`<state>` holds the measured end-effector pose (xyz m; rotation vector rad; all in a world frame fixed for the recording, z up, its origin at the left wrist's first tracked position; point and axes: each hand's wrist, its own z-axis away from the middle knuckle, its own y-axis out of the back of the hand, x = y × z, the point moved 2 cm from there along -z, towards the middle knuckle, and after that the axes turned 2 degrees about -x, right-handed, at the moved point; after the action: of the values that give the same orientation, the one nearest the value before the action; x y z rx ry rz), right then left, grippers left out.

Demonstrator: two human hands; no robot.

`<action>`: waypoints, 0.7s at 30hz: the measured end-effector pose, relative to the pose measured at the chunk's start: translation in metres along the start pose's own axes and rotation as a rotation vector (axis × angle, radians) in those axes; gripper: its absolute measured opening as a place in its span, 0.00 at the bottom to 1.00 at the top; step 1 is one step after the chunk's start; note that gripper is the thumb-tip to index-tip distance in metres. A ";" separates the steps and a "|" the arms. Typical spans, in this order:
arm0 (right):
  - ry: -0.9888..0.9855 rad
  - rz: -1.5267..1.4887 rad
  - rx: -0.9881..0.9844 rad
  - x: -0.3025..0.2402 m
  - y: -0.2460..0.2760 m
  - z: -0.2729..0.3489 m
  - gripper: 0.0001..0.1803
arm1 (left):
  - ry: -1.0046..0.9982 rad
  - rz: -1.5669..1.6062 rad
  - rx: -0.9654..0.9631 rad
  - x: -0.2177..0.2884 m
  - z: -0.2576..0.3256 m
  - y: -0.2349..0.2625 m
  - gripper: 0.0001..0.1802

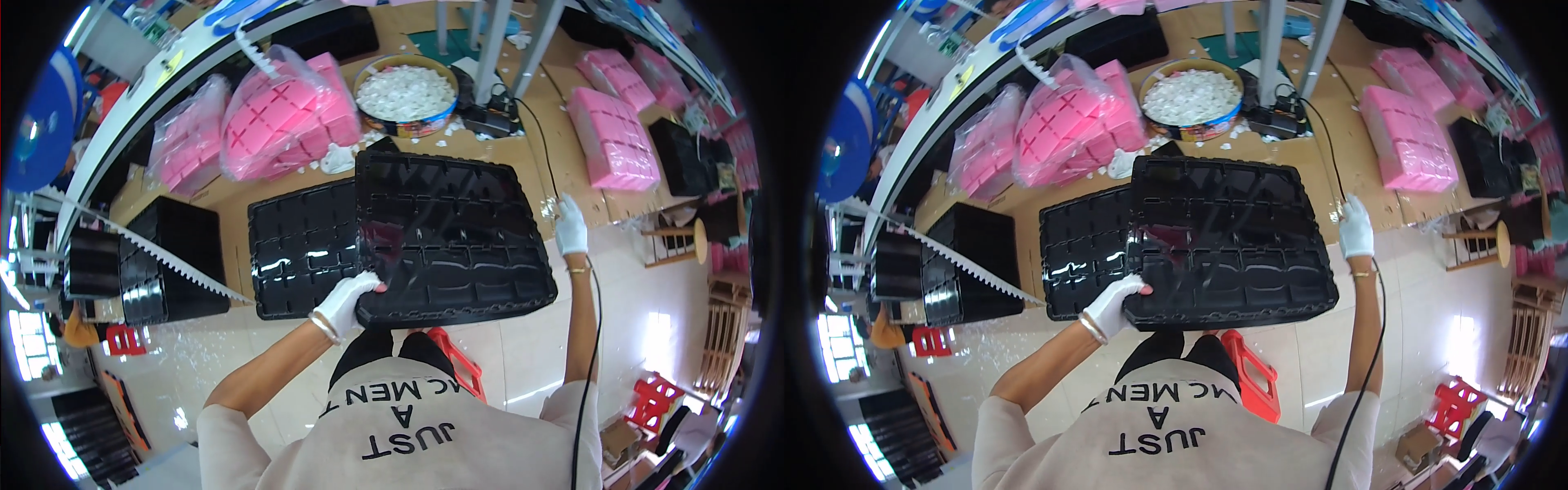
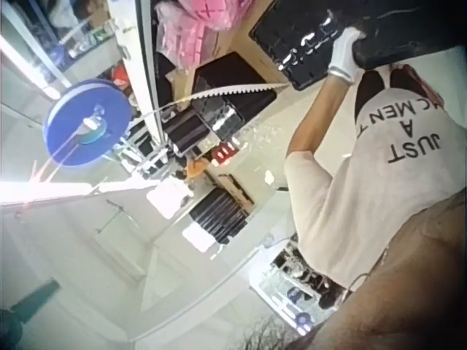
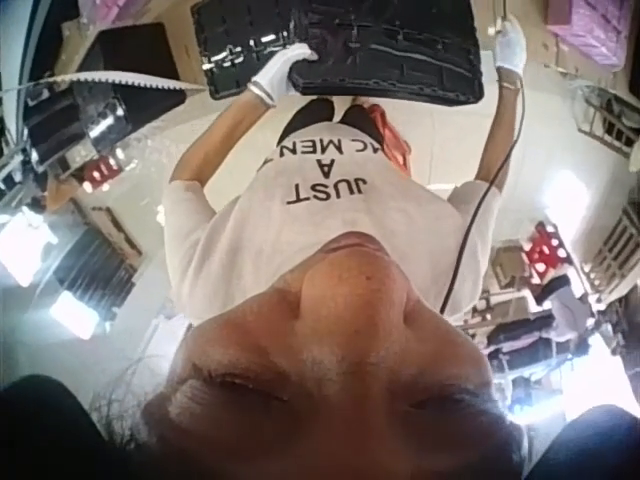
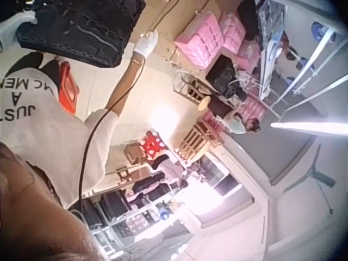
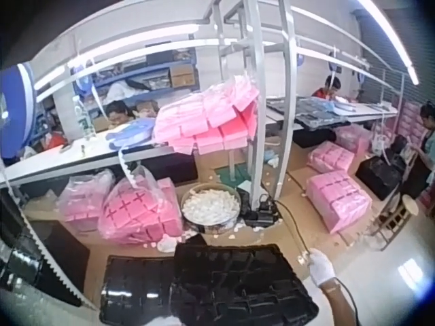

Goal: The person assembles plastic trays by hand, inserting pink foam grids into the plastic trays and then stacking the assembled units.

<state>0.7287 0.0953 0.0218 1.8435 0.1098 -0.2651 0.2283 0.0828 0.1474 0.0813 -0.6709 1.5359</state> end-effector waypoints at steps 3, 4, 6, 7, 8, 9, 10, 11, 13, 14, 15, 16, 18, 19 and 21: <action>-0.403 -0.312 -0.527 -0.078 -0.019 0.028 0.23 | -0.084 0.018 0.071 -0.013 0.029 0.033 0.10; -0.373 -0.312 -0.545 -0.089 -0.016 0.086 0.23 | -0.086 0.006 0.132 -0.020 0.034 0.045 0.15; -0.327 -0.676 -0.605 -0.099 -0.018 0.166 0.24 | -0.135 0.005 0.218 -0.025 0.044 0.054 0.28; -0.303 -0.859 -0.641 -0.103 -0.020 0.193 0.24 | -0.144 0.028 0.238 -0.032 0.047 0.067 0.28; -0.276 -1.045 -0.671 -0.106 -0.026 0.207 0.25 | -0.237 -0.014 0.165 -0.035 0.043 0.086 0.29; -0.255 -1.226 -0.700 -0.109 -0.034 0.216 0.26 | -0.327 -0.061 0.088 -0.036 0.042 0.101 0.30; -0.248 -1.406 -0.728 -0.113 -0.040 0.228 0.26 | -0.317 -0.116 0.139 -0.029 0.049 0.108 0.30; -0.244 -1.589 -0.754 -0.119 -0.045 0.238 0.27 | -0.340 -0.156 0.175 -0.025 0.062 0.116 0.29; -0.234 -1.960 -0.775 -0.137 -0.058 0.248 0.28 | -0.390 -0.099 0.162 -0.027 0.070 0.153 0.23; -0.212 -2.150 -0.823 -0.149 -0.071 0.242 0.29 | -0.436 -0.030 0.225 -0.041 0.078 0.183 0.21; -0.216 -2.331 -0.766 -0.185 -0.089 0.185 0.30 | -0.462 -0.008 0.217 -0.041 0.068 0.204 0.19; -0.205 -2.519 -0.746 -0.236 -0.116 0.104 0.31 | -0.500 0.045 0.246 -0.046 0.070 0.223 0.15; -0.422 -2.805 -0.729 -0.256 -0.183 0.087 0.34 | -0.550 0.098 0.247 -0.059 0.059 0.284 0.12; -0.831 -2.079 -0.518 -0.262 -0.211 0.091 0.33 | -0.572 0.169 0.249 -0.063 0.056 0.308 0.12; -0.937 -1.793 -0.573 -0.326 -0.194 0.080 0.33 | -0.506 0.201 0.240 -0.048 0.069 0.312 0.10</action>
<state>0.3619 0.0943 -0.1030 0.4365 1.0234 -1.9914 -0.0814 0.0305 0.0714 0.6155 -0.9075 1.8037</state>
